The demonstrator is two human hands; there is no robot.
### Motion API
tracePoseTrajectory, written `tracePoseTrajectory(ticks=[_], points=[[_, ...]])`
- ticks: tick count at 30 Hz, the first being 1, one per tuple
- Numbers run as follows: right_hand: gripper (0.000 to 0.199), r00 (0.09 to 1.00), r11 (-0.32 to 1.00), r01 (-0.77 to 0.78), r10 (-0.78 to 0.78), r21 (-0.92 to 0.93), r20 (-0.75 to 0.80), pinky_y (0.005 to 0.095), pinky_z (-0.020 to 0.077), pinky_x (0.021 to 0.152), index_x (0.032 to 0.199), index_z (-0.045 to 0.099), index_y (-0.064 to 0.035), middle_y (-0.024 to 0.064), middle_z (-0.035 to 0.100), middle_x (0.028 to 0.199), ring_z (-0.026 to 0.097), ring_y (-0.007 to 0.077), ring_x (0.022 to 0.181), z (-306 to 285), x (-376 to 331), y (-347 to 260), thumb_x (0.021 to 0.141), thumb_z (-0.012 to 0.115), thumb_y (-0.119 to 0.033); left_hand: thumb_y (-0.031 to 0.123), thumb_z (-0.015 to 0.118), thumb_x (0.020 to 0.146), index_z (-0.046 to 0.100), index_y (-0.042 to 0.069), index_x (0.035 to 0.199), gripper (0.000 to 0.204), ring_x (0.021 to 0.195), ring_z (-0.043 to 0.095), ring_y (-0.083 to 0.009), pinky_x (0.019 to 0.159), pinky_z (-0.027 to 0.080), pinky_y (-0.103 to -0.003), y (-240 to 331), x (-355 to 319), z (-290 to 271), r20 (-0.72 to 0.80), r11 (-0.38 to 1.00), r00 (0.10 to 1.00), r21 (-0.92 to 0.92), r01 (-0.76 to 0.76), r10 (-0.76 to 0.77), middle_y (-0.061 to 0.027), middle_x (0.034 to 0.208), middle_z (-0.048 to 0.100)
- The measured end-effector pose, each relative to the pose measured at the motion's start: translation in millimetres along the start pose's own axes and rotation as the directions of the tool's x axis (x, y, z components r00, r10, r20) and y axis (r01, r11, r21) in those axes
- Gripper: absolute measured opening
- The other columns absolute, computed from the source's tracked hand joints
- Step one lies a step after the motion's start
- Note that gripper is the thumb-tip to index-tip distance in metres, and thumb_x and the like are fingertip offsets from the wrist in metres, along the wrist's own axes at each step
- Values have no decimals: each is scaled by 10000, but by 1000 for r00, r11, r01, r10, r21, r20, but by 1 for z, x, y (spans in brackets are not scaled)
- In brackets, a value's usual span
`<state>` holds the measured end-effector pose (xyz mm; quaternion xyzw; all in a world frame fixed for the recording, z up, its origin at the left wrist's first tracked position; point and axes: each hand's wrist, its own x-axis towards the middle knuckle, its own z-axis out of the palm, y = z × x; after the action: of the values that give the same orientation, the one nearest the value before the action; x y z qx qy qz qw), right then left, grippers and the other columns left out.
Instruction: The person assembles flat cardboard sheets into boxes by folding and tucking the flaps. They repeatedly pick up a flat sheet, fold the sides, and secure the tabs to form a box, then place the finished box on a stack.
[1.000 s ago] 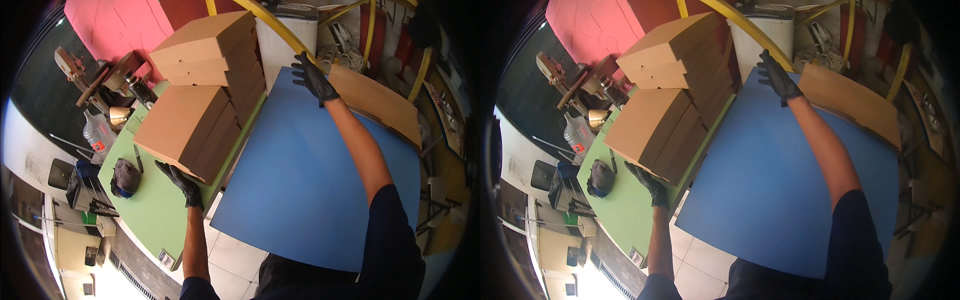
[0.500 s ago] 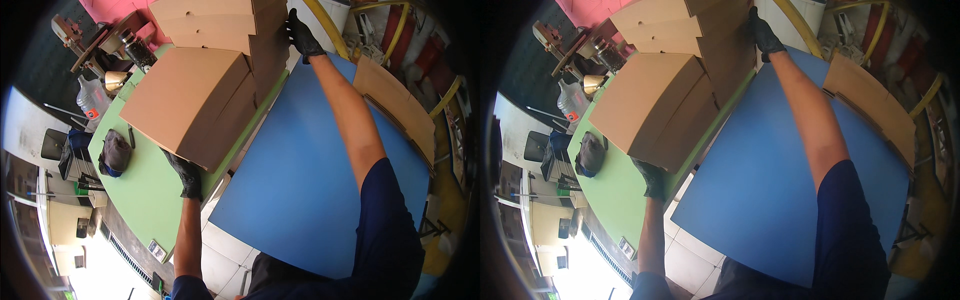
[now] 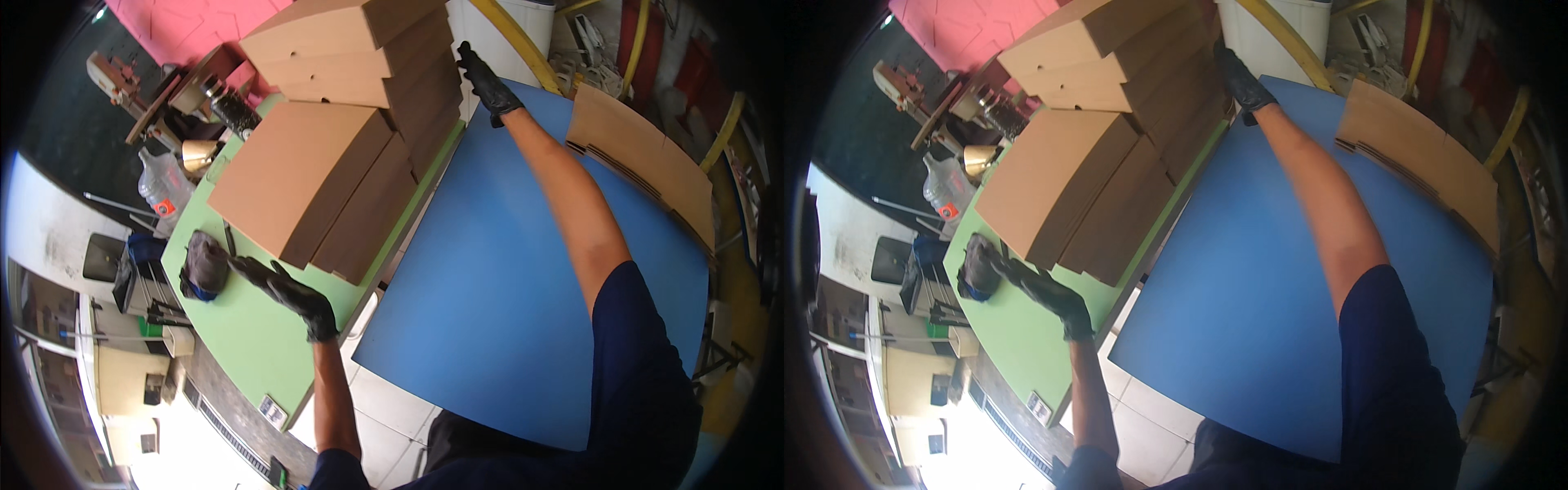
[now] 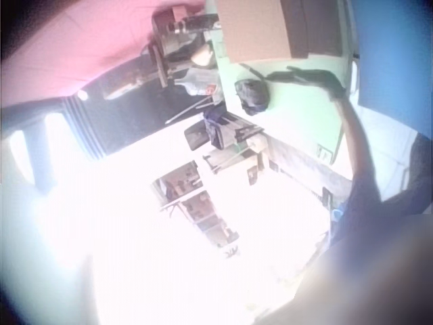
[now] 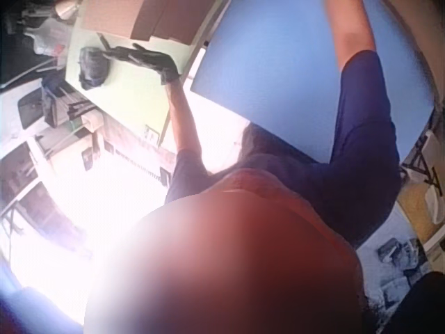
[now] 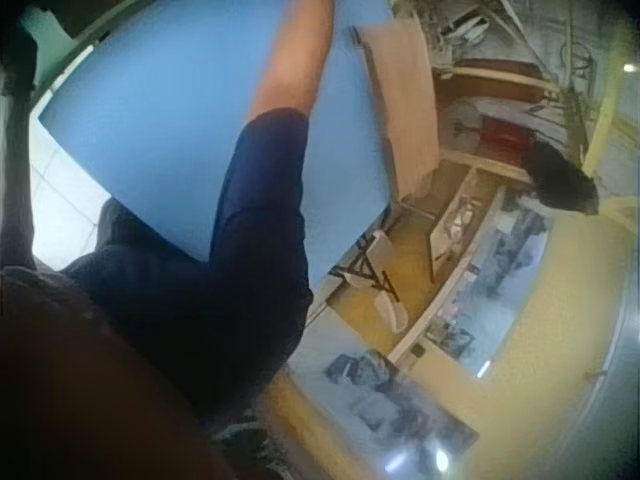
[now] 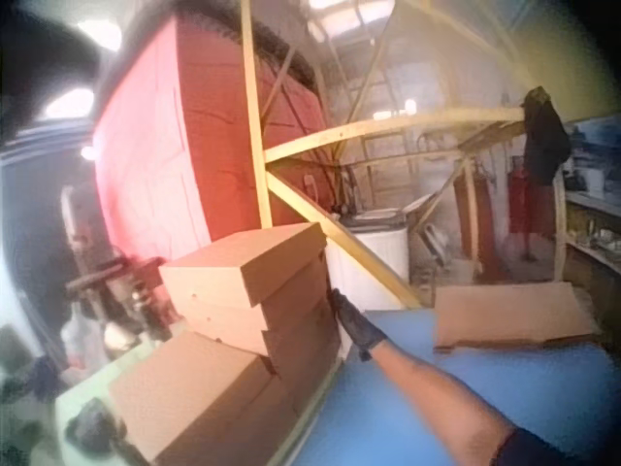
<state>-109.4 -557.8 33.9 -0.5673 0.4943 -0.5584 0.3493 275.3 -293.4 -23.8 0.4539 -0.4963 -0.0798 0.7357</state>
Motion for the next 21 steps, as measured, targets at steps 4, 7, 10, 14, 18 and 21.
tracePoseTrajectory(ticks=[4, 7, 10, 14, 18, 21], points=[[616, 986, 990, -127, 133, -61, 102, 349, 188, 1280, 1651, 215, -58, 85, 235, 1712, 216, 198, 1576, 4, -3, 2, 1128, 364, -347, 421, 772, 892, 59, 145, 1679, 1097, 1594, 113, -349, 1265, 179, -557, 37, 0, 15, 189, 933, 970, 295, -208, 156, -147, 1735, 65], [633, 994, 978, -112, 108, 174, 32, 362, 171, 1287, 1651, 209, -54, 100, 218, 1717, 188, 219, 1586, 17, -6, 11, 1125, 346, -378, 125, 897, 777, 133, 121, 1660, 1168, 1568, 189, -371, 1262, 206, -551, 37, 4, 21, 228, 885, 959, 391, -251, 171, -197, 1700, 152], [729, 993, 988, 104, -110, 116, 47, 389, 184, 1283, 1647, 226, -53, 115, 228, 1714, 208, 245, 1582, 23, 1, 28, 1098, 335, -520, 117, 870, 824, 167, 100, 1645, 1082, 1546, 243, -361, 1255, 246, -553, 32, 6, 22, 257, 880, 949, 386, -276, 185, -186, 1681, 204], [742, 995, 995, 99, -100, 33, 18, 347, 168, 1285, 1639, 232, -32, 128, 236, 1711, 220, 231, 1579, 18, 8, 47, 1104, 325, -537, 120, 896, 784, 165, 112, 1652, 1134, 1562, 205, -376, 1252, 242, -549, 28, 7, 18, 268, 893, 949, 366, -262, 169, -199, 1695, 163], [742, 979, 973, 164, -180, -162, -92, 372, 210, 1267, 1623, 262, -18, 166, 276, 1680, 260, 276, 1557, 1, -12, 45, 1094, 371, -527, 233, 893, 806, 101, 115, 1669, 1178, 1591, 121, -381, 1266, 196, -543, 32, -4, 8, 219, 912, 964, 343, -224, 154, -205, 1718, 98], [745, 972, 999, -24, 13, -45, -235, 452, 354, 1189, 1585, 308, 1, 275, 449, 1546, 435, 388, 1451, -23, -34, 27, 1062, 464, -506, 360, 834, 864, 28, 103, 1673, 1170, 1599, 82, -369, 1275, 160, -544, 43, -28, -11, 265, 887, 961, 419, -194, 85, -194, 1728, 63]])
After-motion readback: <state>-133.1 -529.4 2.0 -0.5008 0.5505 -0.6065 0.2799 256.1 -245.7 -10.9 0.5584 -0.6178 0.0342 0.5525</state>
